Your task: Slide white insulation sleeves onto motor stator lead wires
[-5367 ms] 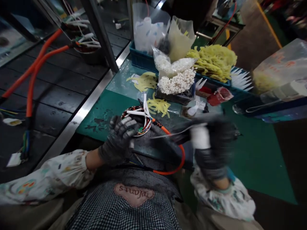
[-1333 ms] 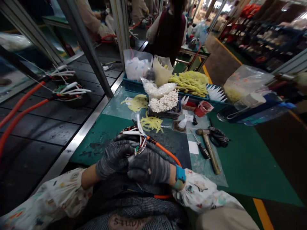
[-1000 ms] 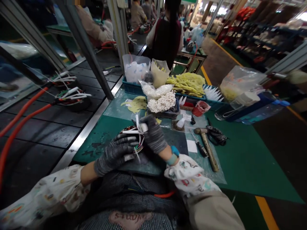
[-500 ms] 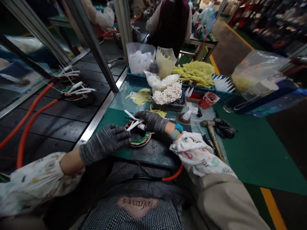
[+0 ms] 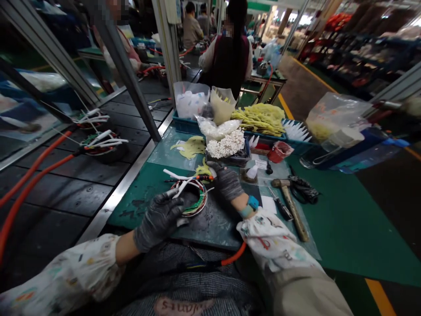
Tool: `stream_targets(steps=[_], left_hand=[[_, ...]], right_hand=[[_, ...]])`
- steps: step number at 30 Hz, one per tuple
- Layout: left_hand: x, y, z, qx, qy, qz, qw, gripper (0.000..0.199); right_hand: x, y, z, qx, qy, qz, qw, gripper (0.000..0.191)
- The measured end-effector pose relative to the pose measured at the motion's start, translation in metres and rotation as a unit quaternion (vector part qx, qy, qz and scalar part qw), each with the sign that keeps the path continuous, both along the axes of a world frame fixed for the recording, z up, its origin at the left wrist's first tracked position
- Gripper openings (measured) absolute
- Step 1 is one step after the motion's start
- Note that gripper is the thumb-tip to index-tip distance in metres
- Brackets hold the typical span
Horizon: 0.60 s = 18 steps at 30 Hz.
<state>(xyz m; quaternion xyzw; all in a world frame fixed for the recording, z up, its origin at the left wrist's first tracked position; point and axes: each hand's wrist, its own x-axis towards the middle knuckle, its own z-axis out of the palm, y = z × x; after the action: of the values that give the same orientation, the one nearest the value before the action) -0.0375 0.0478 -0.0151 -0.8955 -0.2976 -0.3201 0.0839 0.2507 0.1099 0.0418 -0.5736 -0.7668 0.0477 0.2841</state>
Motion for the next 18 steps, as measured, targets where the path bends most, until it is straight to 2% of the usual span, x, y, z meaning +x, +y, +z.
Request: stream_targets(steps=[3,7,9,15,18], left_hand=[[0.016,-0.009,0.000,0.029,-0.036,0.035,0.998,0.033],[0.017,-0.008,0.012,0.034,-0.049,0.029,0.998,0.038],[0.014,-0.005,0.017,0.037,-0.045,0.022,0.998,0.038],[0.007,0.003,0.023,0.038,-0.038,-0.008,0.998,0.027],[0.006,0.005,0.024,0.029,-0.049,-0.014,0.998,0.028]], right_hand=[[-0.012,0.026,0.019,0.027,-0.039,-0.039,0.998,0.027],[-0.027,0.050,0.046,0.043,-0.123,-0.129,0.983,0.033],[-0.032,0.056,0.054,0.021,-0.141,-0.109,0.984,0.033],[-0.036,0.058,0.060,-0.018,-0.163,-0.078,0.983,0.032],[-0.038,0.064,0.057,-0.041,-0.151,-0.096,0.983,0.038]])
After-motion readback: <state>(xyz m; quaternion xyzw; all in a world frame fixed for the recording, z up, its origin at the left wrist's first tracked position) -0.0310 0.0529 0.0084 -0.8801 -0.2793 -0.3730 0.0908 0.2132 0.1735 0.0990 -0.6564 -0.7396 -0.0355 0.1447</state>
